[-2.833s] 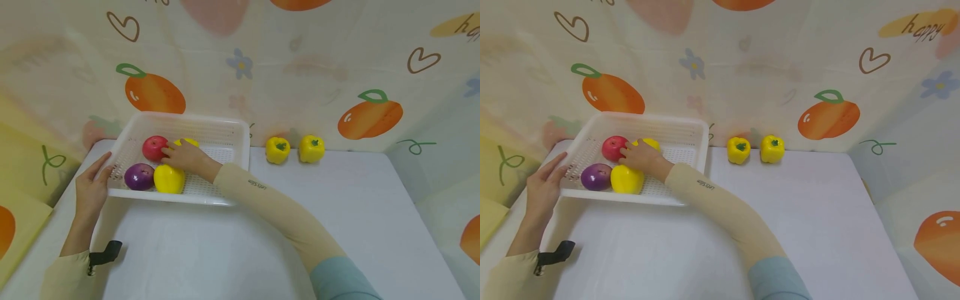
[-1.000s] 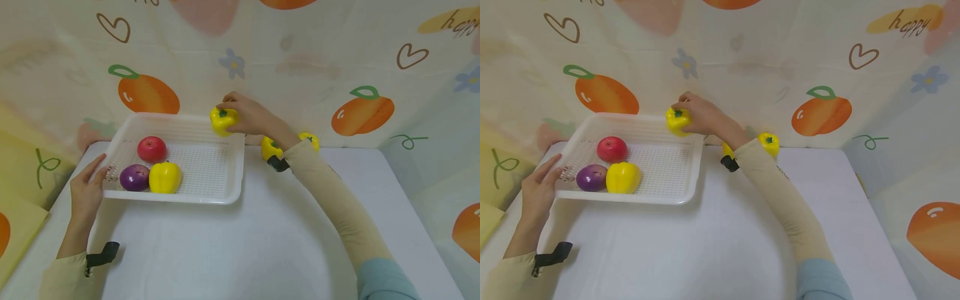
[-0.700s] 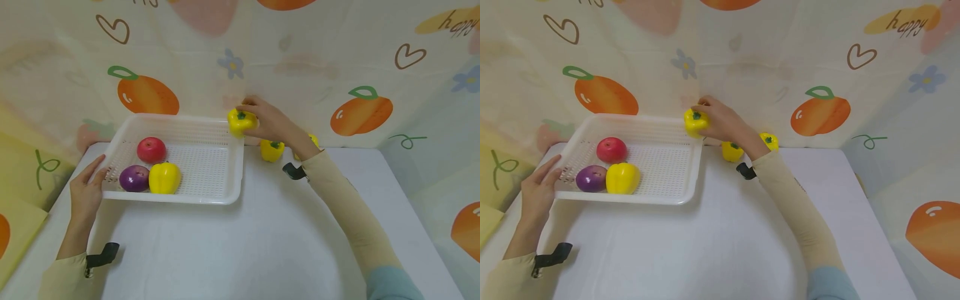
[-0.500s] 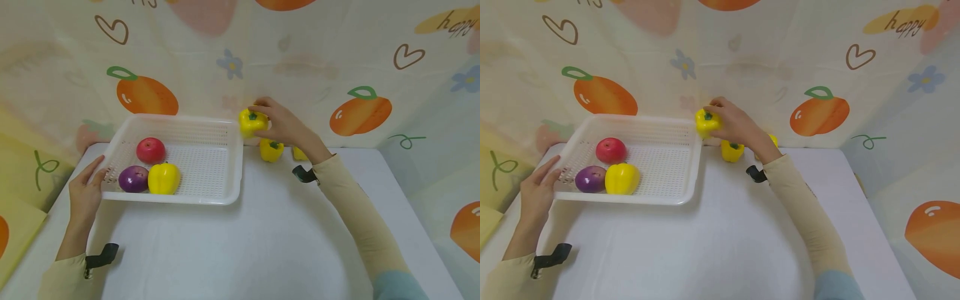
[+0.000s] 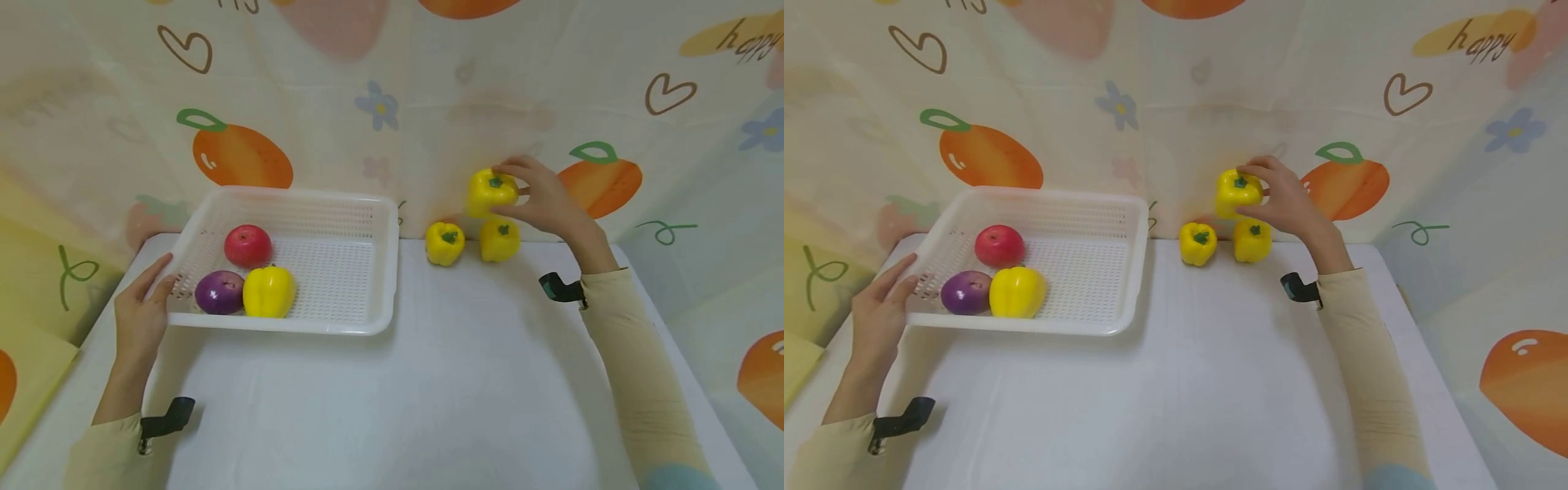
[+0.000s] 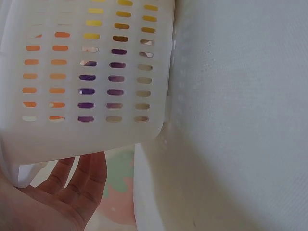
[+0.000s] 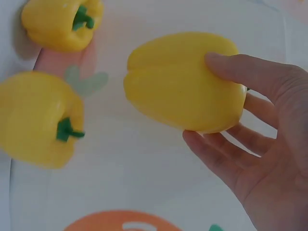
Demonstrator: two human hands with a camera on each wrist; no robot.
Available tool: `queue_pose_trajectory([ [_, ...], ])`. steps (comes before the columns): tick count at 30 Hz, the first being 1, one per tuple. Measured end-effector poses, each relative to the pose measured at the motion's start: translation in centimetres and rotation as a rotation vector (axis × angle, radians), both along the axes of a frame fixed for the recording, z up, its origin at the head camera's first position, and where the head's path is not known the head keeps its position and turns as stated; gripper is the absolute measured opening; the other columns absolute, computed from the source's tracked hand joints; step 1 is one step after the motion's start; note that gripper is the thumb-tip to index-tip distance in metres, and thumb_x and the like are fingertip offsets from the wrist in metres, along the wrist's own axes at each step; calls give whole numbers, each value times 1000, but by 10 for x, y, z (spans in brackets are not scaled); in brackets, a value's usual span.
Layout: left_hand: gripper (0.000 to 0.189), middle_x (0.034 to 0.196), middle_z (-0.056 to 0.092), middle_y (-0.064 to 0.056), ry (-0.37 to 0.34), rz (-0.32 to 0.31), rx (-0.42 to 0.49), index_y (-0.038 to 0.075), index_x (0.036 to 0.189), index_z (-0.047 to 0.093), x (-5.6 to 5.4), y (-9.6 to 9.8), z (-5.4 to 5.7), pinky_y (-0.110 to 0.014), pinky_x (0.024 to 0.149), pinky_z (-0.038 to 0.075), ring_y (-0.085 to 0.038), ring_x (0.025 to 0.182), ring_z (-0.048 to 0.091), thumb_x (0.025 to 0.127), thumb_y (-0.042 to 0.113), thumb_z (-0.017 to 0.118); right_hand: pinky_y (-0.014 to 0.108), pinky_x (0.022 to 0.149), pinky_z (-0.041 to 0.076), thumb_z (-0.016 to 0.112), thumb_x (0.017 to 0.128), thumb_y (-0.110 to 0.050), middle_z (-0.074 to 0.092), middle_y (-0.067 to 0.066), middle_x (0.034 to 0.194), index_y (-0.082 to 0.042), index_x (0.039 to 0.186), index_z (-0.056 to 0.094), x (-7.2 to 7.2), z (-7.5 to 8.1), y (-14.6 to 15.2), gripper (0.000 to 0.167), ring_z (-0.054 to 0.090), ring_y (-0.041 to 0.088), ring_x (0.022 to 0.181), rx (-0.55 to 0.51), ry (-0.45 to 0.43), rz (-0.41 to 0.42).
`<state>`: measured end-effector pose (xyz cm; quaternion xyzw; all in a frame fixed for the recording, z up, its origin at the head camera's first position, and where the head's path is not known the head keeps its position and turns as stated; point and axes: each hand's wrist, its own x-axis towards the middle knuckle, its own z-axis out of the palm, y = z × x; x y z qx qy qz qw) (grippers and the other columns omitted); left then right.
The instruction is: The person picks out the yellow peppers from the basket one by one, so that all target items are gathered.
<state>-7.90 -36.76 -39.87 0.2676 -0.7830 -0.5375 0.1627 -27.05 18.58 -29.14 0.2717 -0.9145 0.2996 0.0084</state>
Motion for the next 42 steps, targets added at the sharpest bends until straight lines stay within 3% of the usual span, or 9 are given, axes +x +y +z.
queue_pose_trajectory([
  [11, 42, 150, 43, 7, 14, 10, 2, 29, 142, 52, 2, -1, -2, -25, 115, 12, -1, 136, 26, 102, 21, 51, 61, 103, 34, 77, 84, -14, 40, 20, 149, -2, 145, 43, 11, 1, 53, 71, 39, 42, 129, 8, -24, -141],
  [18, 42, 150, 43, 7, 26, -20, 6, 28, 143, 51, 1, 0, -2, -28, 117, 10, -3, 138, 23, 102, 22, 51, 65, 101, 33, 76, 84, -8, 42, 25, 144, -2, 145, 42, 7, -21, 99, 70, 39, 46, 124, 59, -93, -241],
  [25, 42, 153, 40, 4, -8, -6, -10, 30, 144, 49, 2, -2, 1, -30, 117, 11, -4, 139, 22, 102, 24, 50, 63, 101, 36, 72, 84, 4, 38, 28, 144, 4, 141, 42, 2, -50, 113, 64, 36, 48, 125, 98, -192, -204],
  [32, 42, 152, 42, 6, -11, -1, 9, 31, 144, 49, 2, 0, 0, -30, 117, 11, -4, 138, 23, 102, 25, 50, 63, 105, 30, 71, 86, -1, 40, 26, 143, 3, 142, 41, -1, -69, 116, 64, 35, 46, 126, 131, -245, -197],
  [37, 42, 153, 39, 4, -9, -9, -5, 31, 143, 51, 0, 1, -1, -28, 115, 13, -4, 138, 24, 102, 25, 51, 63, 107, 26, 70, 88, -4, 37, 28, 145, 5, 144, 37, -1, -76, 118, 65, 31, 47, 129, 143, -304, -221],
  [42, 42, 155, 36, 3, -17, -4, -5, 31, 144, 50, 0, -1, 0, -28, 116, 12, -3, 138, 22, 102, 25, 50, 64, 106, 28, 69, 88, -3, 36, 28, 146, 4, 144, 37, -1, -75, 118, 66, 30, 47, 130, 144, -304, -221],
])
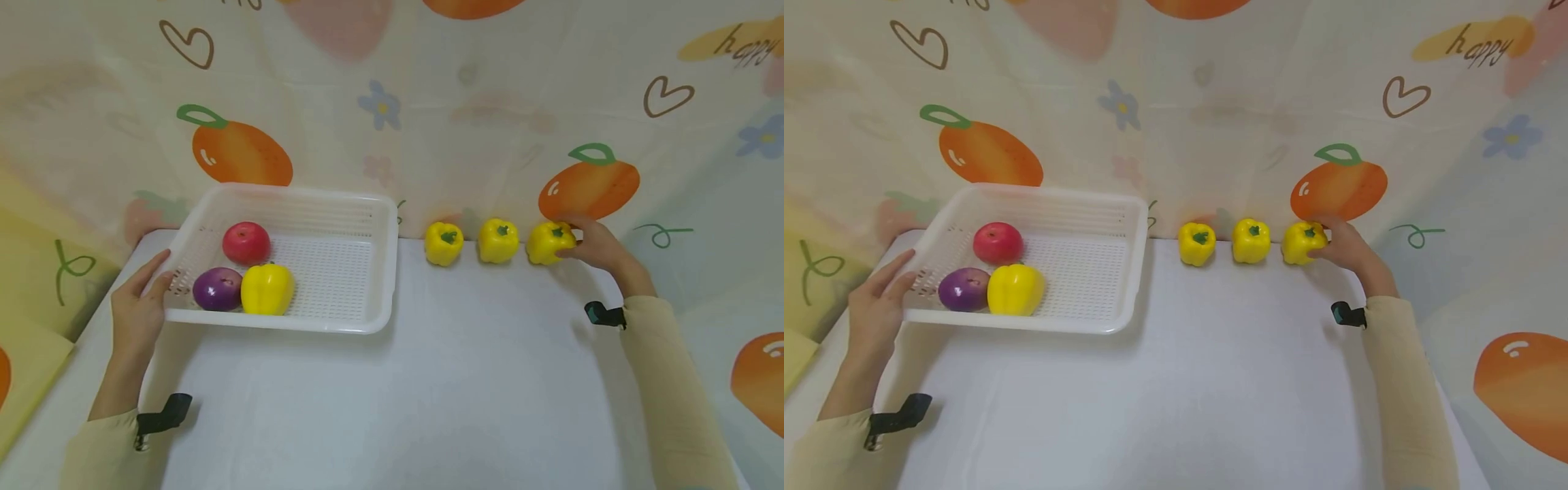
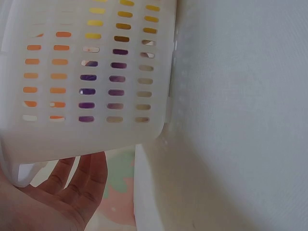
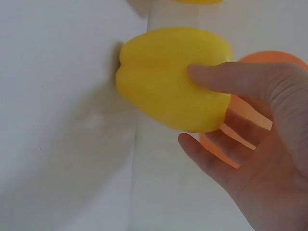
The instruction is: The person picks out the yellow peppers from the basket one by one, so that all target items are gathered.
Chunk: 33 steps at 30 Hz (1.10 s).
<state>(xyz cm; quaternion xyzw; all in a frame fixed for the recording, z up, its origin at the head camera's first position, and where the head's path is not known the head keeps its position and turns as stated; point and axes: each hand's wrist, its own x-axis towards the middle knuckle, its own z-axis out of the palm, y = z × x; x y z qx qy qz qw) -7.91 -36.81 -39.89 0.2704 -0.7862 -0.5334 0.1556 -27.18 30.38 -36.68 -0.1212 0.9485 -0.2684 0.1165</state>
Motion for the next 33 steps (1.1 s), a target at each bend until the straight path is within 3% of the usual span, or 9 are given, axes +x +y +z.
queue_pose_trajectory([
  [8, 42, 155, 37, 4, -5, -2, 18, 31, 144, 49, 0, 0, 1, -30, 117, 11, -4, 139, 22, 102, 26, 49, 63, 103, 33, 72, 86, -5, 35, 30, 147, 6, 144, 36, 4, 10, 0, 69, 33, 48, 130, 22, 25, 16],
  [17, 42, 151, 42, 6, 4, 6, 16, 31, 143, 50, 1, 0, 1, -27, 116, 12, -3, 137, 24, 102, 24, 50, 63, 102, 34, 71, 89, -12, 35, 31, 146, 6, 146, 33, 8, 34, -10, 71, 36, 48, 128, 11, 142, 30],
  [20, 42, 149, 45, 8, -2, 9, 15, 32, 144, 50, 1, -1, 0, -28, 116, 12, -3, 137, 24, 102, 25, 50, 63, 100, 36, 68, 92, -16, 43, 31, 141, 4, 144, 39, 9, 40, -20, 62, 41, 48, 124, -27, 256, 13],
  [25, 42, 151, 43, 8, 3, 9, 7, 31, 143, 50, 1, -1, -1, -28, 116, 11, -3, 138, 23, 102, 25, 50, 60, 96, 41, 64, 94, -8, 55, 26, 131, 4, 133, 55, 9, 51, -43, 42, 50, 43, 116, -122, 412, 2],
  [28, 42, 152, 42, 6, -1, 7, 5, 32, 144, 50, 0, -1, -1, -29, 117, 11, -4, 139, 22, 102, 25, 50, 57, 93, 45, 65, 93, -7, 59, 23, 127, 3, 130, 59, 8, 56, -61, 39, 55, 40, 111, -134, 450, 25],
  [33, 42, 154, 38, 4, 2, 12, 3, 32, 143, 51, 0, -1, -1, -27, 115, 11, -3, 138, 23, 102, 24, 51, 53, 92, 48, 66, 94, -16, 59, 19, 130, -2, 133, 58, 7, 64, -94, 42, 59, 38, 110, -79, 440, 87],
])
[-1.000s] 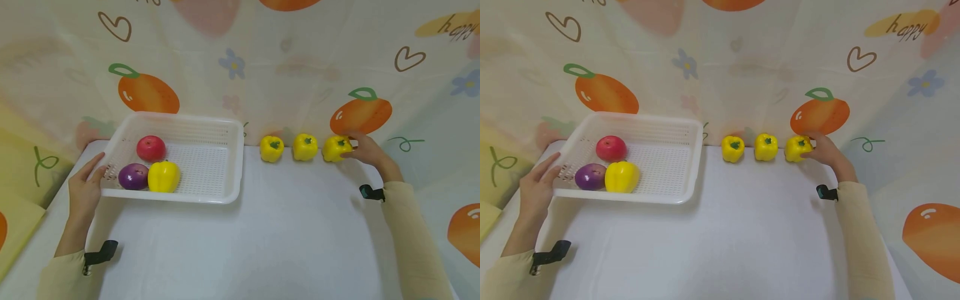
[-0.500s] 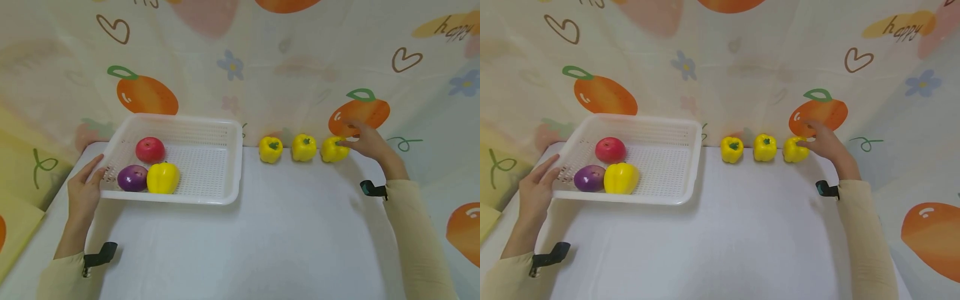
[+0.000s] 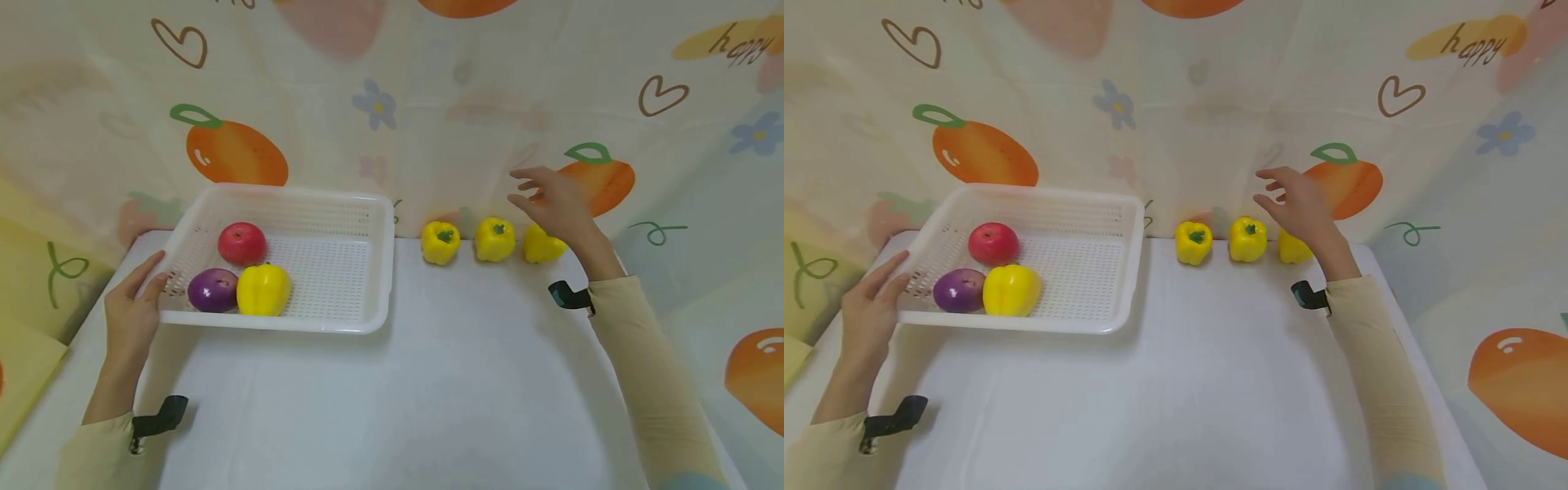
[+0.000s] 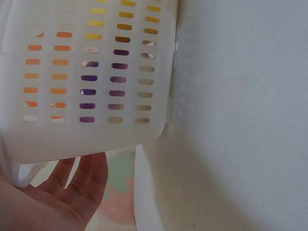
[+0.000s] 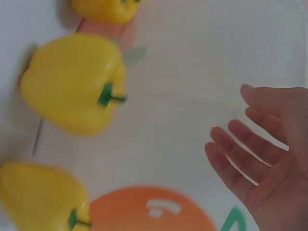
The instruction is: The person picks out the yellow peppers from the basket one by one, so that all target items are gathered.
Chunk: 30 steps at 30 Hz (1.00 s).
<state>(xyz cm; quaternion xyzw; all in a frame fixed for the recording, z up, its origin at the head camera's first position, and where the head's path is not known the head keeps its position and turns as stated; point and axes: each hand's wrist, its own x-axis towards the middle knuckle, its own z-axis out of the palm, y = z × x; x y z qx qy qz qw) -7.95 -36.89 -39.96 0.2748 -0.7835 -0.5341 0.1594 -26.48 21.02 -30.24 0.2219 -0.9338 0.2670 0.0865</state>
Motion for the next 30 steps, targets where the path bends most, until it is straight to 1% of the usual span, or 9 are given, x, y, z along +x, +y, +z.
queue_pose_trajectory([
  [3, 42, 154, 38, 4, -10, 8, -14, 33, 142, 51, 1, -1, 2, -27, 115, 12, -3, 138, 23, 101, 25, 51, 51, 93, 48, 65, 95, -18, 57, 17, 134, -4, 136, 55, -2, 6, -19, 44, 59, 36, 113, 23, -30, 42],
  [8, 42, 153, 40, 8, -2, 11, 17, 33, 142, 51, -1, 0, 4, -26, 115, 9, -2, 138, 22, 101, 23, 51, 49, 96, 47, 64, 96, -15, 55, 16, 137, -2, 136, 54, -6, 13, -42, 43, 57, 35, 116, -16, -74, 117],
  [10, 42, 152, 40, 10, 9, 9, 30, 32, 142, 52, -2, 1, 5, -25, 115, 9, -1, 137, 22, 101, 22, 51, 49, 96, 47, 63, 96, -15, 54, 16, 136, -1, 134, 55, -8, 13, -47, 41, 57, 34, 116, -26, -84, 130],
  [14, 42, 153, 39, 8, 7, 3, 29, 32, 142, 52, -3, 4, 5, -25, 115, 10, -2, 137, 22, 102, 22, 51, 47, 96, 48, 62, 97, -16, 55, 15, 136, -1, 133, 56, -12, 12, -56, 39, 57, 33, 116, -39, -101, 127],
  [16, 42, 153, 39, 6, 2, -2, 10, 31, 142, 52, -3, 3, 5, -25, 115, 10, -2, 137, 23, 101, 23, 51, 46, 96, 48, 62, 97, -16, 54, 14, 136, -2, 133, 56, -13, 11, -62, 40, 57, 32, 115, -47, -106, 118],
  [22, 42, 154, 38, 7, -3, -7, -5, 32, 143, 50, 0, -2, 5, -26, 116, 10, 0, 138, 22, 102, 22, 50, 43, 96, 47, 61, 97, -18, 56, 12, 136, -4, 134, 56, -14, 9, -92, 40, 60, 30, 111, -37, -130, 83],
  [25, 42, 154, 38, 8, -1, -21, -10, 31, 143, 50, 0, -2, 3, -26, 116, 9, -1, 138, 22, 102, 23, 50, 40, 95, 48, 61, 97, -17, 60, 12, 131, -3, 132, 57, -13, 8, -109, 38, 61, 28, 107, -36, -146, 99],
  [30, 42, 151, 40, 12, 11, -19, 15, 30, 143, 51, 0, 0, 2, -25, 116, 8, 0, 138, 22, 102, 21, 51, 35, 92, 49, 60, 98, -16, 65, 12, 118, -2, 128, 61, -9, 10, -138, 33, 61, 26, 102, -60, -175, 166],
])
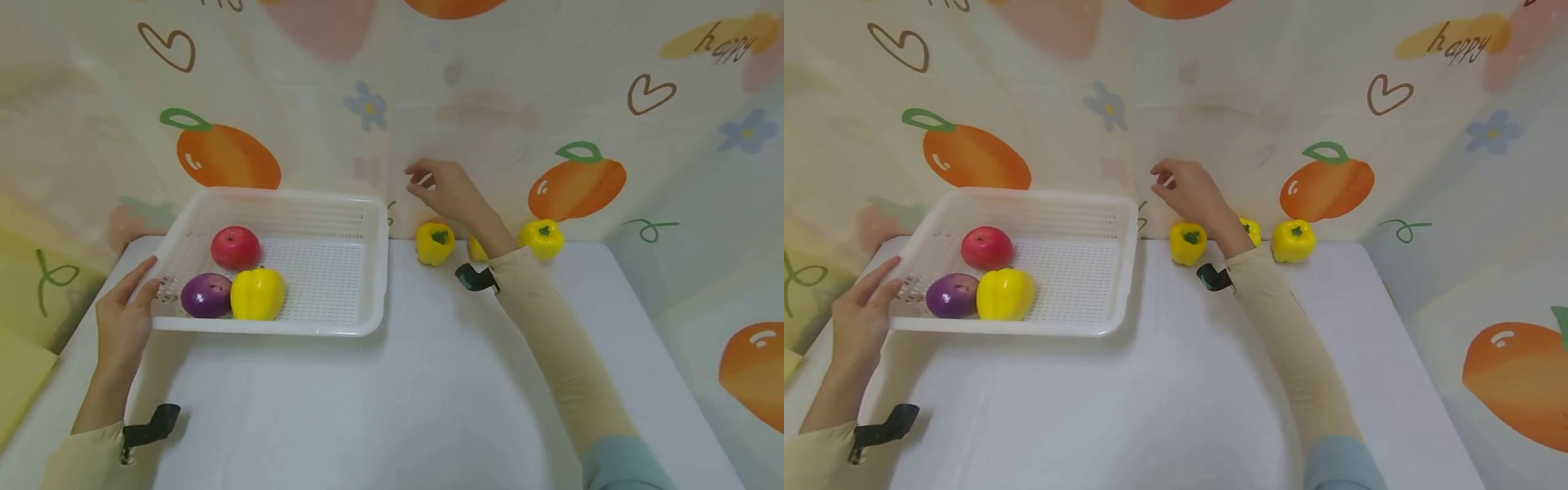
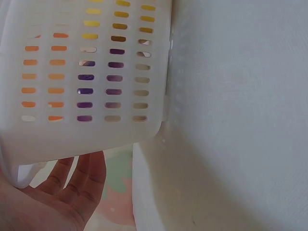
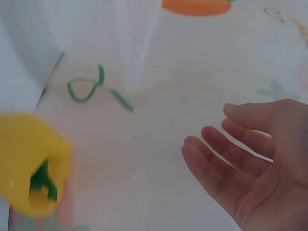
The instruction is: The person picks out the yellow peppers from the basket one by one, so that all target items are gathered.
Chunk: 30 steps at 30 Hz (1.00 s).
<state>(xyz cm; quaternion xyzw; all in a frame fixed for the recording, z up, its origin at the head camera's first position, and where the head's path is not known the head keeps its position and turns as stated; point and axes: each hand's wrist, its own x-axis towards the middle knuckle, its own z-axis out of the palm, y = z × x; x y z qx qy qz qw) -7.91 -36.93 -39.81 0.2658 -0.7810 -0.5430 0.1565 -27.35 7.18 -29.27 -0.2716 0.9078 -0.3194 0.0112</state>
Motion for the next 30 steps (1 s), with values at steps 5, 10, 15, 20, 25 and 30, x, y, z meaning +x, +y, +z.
queue_pose_trajectory([
  [5, 42, 150, 42, 13, 12, 4, 13, 30, 142, 52, -2, 2, -1, -23, 115, 9, 1, 137, 23, 102, 20, 51, 32, 91, 49, 59, 99, -16, 65, 11, 115, -1, 129, 60, 7, -1, -31, 34, 60, 25, 102, 16, -51, 69],
  [10, 42, 153, 39, 9, 8, -7, 13, 30, 143, 51, -5, 3, -2, -25, 116, 8, 0, 138, 21, 102, 21, 51, 29, 86, 49, 60, 98, -17, 66, 9, 112, -2, 129, 60, 12, -4, -62, 35, 63, 23, 98, 51, -76, 142],
  [15, 42, 154, 37, 8, -7, -2, -7, 32, 143, 50, -3, 1, -2, -26, 116, 8, -1, 138, 21, 101, 23, 51, 27, 74, 51, 61, 97, -20, 64, 10, 114, -3, 131, 58, 14, -8, -92, 38, 66, 24, 83, 80, -211, 211],
  [20, 42, 151, 42, 11, -12, 15, -4, 32, 142, 51, 0, -2, -2, -24, 115, 8, 0, 137, 22, 101, 22, 51, 24, 70, 53, 60, 98, -21, 59, 15, 127, -4, 139, 50, 19, -19, -119, 46, 68, 27, 79, 85, -281, 253],
  [25, 42, 147, 45, 14, -2, 17, 13, 32, 142, 51, 0, -1, -2, -23, 115, 8, 0, 136, 23, 101, 20, 51, 22, 70, 53, 60, 98, -24, 57, 14, 132, -4, 141, 49, 29, -33, -144, 48, 68, 27, 86, 128, -356, 242],
  [30, 42, 144, 48, 15, 14, 23, 25, 31, 141, 53, -1, 0, -3, -21, 113, 11, 1, 135, 26, 101, 20, 52, 30, 77, 56, 59, 97, -38, 51, 9, 141, -8, 145, 44, 45, -43, -173, 58, 62, 26, 109, 163, -626, 250],
])
